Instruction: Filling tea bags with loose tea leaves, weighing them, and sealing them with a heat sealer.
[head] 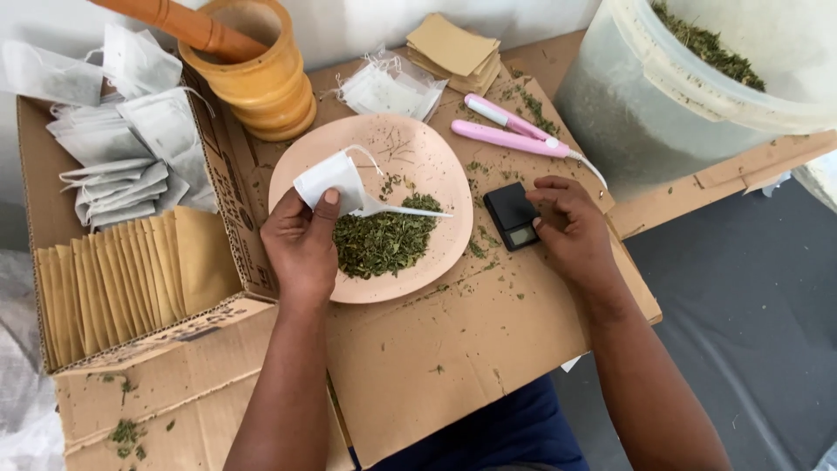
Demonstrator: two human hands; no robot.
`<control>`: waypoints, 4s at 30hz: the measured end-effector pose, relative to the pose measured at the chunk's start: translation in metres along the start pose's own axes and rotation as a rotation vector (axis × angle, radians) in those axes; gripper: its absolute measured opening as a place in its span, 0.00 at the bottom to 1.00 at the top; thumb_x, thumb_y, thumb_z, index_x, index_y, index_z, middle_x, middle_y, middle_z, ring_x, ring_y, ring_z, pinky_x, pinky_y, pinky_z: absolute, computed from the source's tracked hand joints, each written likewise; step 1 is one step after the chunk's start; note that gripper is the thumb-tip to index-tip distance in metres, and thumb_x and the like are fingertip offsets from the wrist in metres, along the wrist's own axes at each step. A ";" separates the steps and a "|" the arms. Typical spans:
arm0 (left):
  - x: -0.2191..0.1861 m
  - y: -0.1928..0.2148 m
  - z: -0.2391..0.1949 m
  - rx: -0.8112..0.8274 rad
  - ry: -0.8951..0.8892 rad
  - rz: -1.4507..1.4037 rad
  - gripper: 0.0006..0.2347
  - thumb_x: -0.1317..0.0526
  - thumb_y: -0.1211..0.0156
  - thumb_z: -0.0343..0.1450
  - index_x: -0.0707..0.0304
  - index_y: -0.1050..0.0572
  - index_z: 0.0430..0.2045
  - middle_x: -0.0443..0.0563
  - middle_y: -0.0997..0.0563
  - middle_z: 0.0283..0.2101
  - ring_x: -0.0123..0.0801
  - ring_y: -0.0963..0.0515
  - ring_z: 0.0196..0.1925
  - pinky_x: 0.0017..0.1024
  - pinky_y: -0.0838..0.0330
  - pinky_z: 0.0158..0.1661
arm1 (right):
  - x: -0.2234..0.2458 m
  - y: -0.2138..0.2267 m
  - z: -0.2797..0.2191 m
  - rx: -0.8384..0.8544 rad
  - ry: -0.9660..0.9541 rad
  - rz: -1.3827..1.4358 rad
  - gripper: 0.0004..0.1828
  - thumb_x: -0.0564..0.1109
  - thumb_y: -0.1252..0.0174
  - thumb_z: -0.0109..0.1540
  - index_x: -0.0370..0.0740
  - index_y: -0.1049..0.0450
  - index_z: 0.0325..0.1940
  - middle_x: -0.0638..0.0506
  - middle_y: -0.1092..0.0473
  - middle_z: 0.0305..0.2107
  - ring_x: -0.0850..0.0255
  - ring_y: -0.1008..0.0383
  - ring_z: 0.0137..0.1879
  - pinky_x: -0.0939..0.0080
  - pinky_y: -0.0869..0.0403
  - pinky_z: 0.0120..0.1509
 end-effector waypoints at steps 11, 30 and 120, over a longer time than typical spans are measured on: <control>0.009 0.003 0.001 -0.005 -0.013 -0.004 0.07 0.68 0.39 0.75 0.73 0.22 0.44 0.65 0.17 0.40 0.40 0.20 0.49 0.47 0.22 0.50 | -0.014 0.004 -0.003 -0.080 -0.088 0.044 0.13 0.26 0.47 0.63 0.30 0.24 0.49 0.38 0.30 0.47 0.49 0.29 0.56 0.52 0.29 0.56; 0.033 0.011 0.005 -0.028 0.000 -0.049 0.03 0.69 0.38 0.74 0.71 0.21 0.37 0.58 0.18 0.32 0.29 0.24 0.42 0.39 0.22 0.41 | -0.015 0.007 -0.006 -0.134 -0.074 -0.083 0.10 0.32 0.47 0.68 0.33 0.24 0.52 0.41 0.30 0.45 0.52 0.28 0.53 0.52 0.28 0.56; 0.031 0.000 -0.001 -0.001 0.189 -0.101 0.10 0.56 0.37 0.70 0.65 0.20 0.33 0.43 0.20 0.32 0.25 0.25 0.38 0.25 0.32 0.39 | -0.021 0.001 -0.004 -0.056 -0.080 -0.342 0.14 0.36 0.52 0.67 0.32 0.23 0.51 0.43 0.27 0.48 0.51 0.28 0.53 0.52 0.29 0.54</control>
Point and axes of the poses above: each hand's wrist, its own z-axis towards the middle knuckle, its own y-axis out of the back of the hand, x = y × z, the point moved 10 cm from there along z, towards the middle knuckle
